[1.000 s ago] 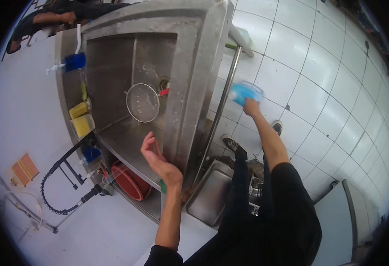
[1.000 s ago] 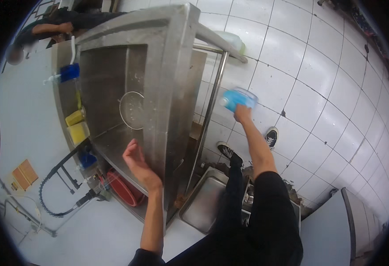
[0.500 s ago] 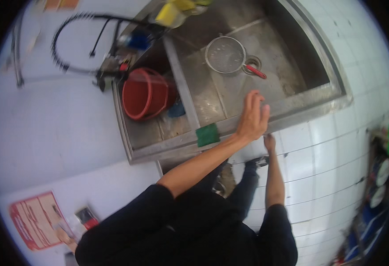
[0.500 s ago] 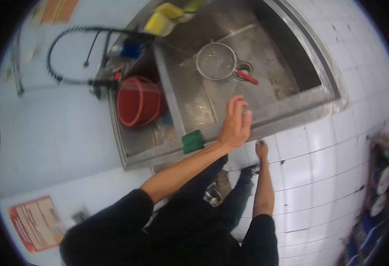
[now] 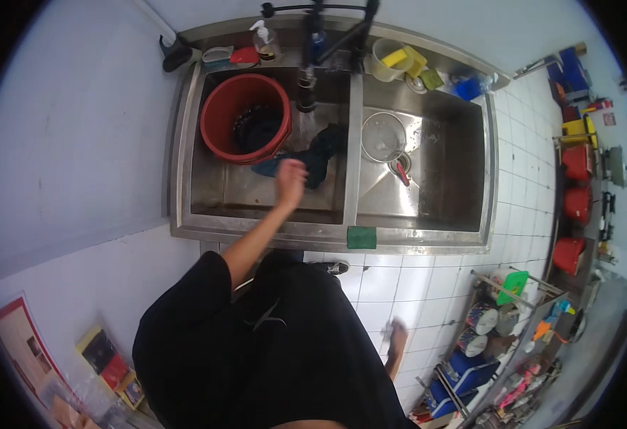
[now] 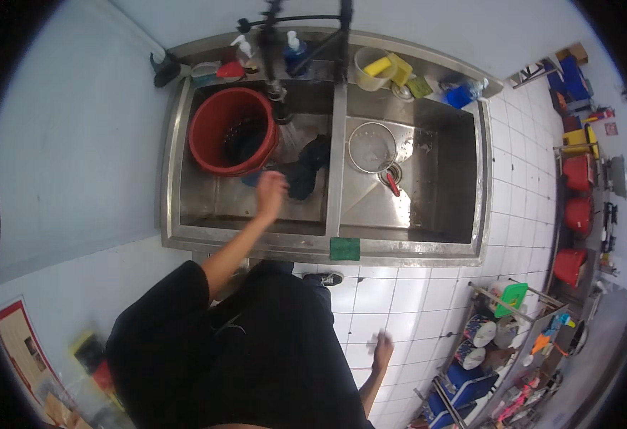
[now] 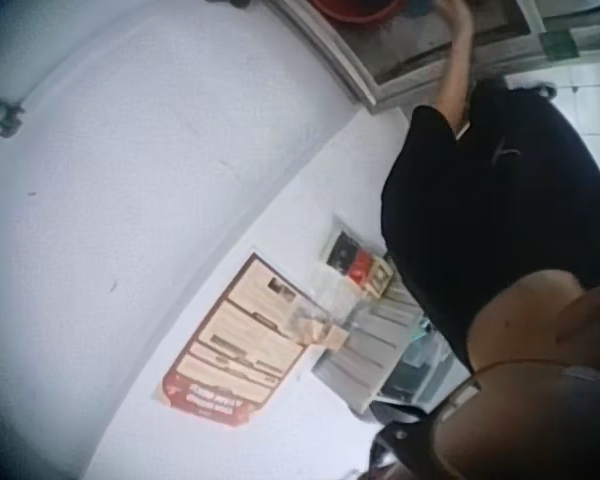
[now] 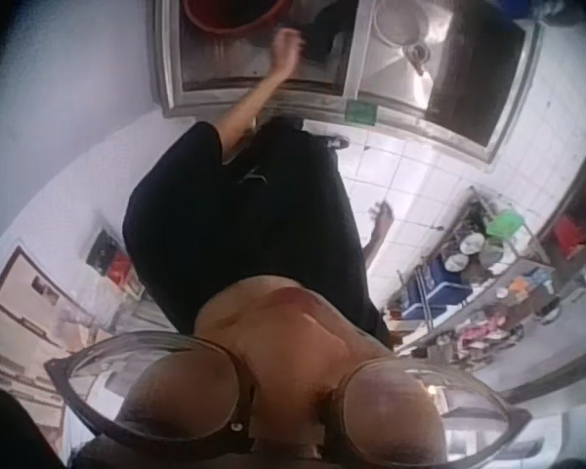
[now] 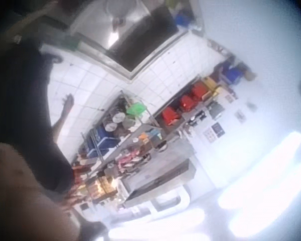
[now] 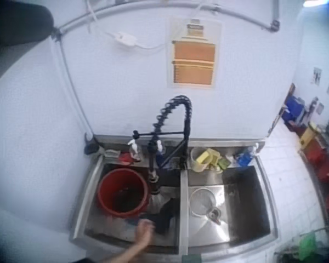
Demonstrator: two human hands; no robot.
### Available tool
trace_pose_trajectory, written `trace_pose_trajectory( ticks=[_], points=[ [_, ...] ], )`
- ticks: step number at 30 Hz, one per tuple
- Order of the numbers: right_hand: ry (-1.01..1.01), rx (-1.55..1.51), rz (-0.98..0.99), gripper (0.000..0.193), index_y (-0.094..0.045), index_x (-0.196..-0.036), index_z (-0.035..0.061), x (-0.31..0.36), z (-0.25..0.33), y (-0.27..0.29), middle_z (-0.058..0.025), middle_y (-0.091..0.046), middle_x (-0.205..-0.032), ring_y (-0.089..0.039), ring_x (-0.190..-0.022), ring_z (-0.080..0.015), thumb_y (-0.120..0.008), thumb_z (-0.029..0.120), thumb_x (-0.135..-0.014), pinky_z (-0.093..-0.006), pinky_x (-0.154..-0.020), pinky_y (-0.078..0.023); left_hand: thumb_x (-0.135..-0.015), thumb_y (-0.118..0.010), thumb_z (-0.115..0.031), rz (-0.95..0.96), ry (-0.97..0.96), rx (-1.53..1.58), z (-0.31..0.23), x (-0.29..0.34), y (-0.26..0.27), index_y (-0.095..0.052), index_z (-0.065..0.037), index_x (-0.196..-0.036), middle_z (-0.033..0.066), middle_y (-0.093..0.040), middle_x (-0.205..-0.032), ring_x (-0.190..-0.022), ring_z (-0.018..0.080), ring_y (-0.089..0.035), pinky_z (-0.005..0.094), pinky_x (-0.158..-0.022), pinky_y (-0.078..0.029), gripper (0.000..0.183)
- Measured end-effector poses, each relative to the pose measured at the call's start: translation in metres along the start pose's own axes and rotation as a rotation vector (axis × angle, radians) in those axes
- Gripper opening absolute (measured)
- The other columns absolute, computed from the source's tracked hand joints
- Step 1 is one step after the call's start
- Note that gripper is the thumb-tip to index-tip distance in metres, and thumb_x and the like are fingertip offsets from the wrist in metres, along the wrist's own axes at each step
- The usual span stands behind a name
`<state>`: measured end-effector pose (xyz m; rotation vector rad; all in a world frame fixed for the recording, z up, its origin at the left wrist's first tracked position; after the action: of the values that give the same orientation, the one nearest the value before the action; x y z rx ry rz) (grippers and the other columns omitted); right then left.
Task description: Cleaning a wok, rinsing a cloth, and preparing a bucket of cleaning solution.
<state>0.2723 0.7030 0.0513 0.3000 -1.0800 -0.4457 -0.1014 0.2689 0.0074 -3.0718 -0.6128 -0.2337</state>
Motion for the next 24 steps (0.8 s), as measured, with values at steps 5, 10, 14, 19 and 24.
trace_pose_trajectory(
  ticks=[5,10,14,19,24],
  points=[
    [0.898,0.114,0.261,0.038,-0.054,-0.125,-0.0003,0.092,0.384,-0.164,-0.0122,-0.060,-0.117,-0.057,-0.104,-0.0197,-0.059,0.017,-0.091,-0.0338,-0.084,-0.048,-0.077,-0.072,-0.023,-0.501,0.191,-0.161,0.066,-0.107,0.161,-0.043,0.006,-0.113,0.0172,-0.054,-0.104,-0.099,0.0281,-0.053,0.0391,-0.088,-0.043,0.053],
    [1.151,0.216,0.388,0.052,-0.049,-0.128,0.0077,0.149,0.562,-0.334,-0.0141,-0.061,-0.105,-0.066,-0.072,-0.0182,-0.070,0.023,-0.083,-0.0306,-0.058,-0.054,-0.078,-0.059,-0.003,-0.774,0.167,-0.482,0.071,-0.122,0.178,-0.014,0.006,-0.135,0.0355,-0.044,-0.123,-0.105,0.0485,-0.054,0.0459,-0.092,-0.045,0.073],
    [1.035,0.209,0.518,0.031,-0.057,-0.116,0.0040,0.139,0.588,-0.389,-0.0092,-0.062,-0.086,-0.069,-0.067,-0.0203,-0.063,0.017,-0.088,-0.0272,-0.050,-0.056,-0.078,-0.051,0.003,-0.646,0.312,-0.066,0.039,-0.110,0.158,-0.010,0.001,-0.140,0.0392,-0.040,-0.127,-0.107,0.0537,-0.053,0.0511,-0.094,-0.044,0.074],
    [1.069,0.019,0.649,0.023,-0.059,-0.110,0.0000,0.149,0.588,-0.442,-0.0107,-0.062,-0.083,-0.070,-0.065,-0.0226,-0.058,0.012,-0.091,-0.0282,-0.050,-0.057,-0.080,-0.050,0.003,-0.561,0.143,-0.191,0.043,-0.100,0.158,-0.007,-0.003,-0.143,0.0391,-0.039,-0.130,-0.110,0.0509,-0.053,0.0491,-0.092,-0.049,0.076],
    [1.103,0.100,0.433,0.021,-0.062,-0.104,-0.0005,0.132,0.597,-0.443,-0.0110,-0.064,-0.074,-0.068,-0.056,-0.0195,-0.060,0.013,-0.088,-0.0274,-0.046,-0.054,-0.081,-0.052,0.000,-0.322,0.256,0.035,0.036,-0.095,0.124,-0.010,-0.002,-0.143,0.0355,-0.040,-0.132,-0.119,0.0482,-0.047,0.0467,-0.098,-0.043,0.076]
  ],
)
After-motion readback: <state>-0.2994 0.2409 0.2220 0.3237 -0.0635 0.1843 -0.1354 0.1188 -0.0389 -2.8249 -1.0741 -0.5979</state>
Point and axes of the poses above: each hand's wrist, its own x-axis away from the middle knuckle, its own y-axis out of the back of the hand, z = x × y, the point moved 2 cm from there along -x, towards the middle knuckle
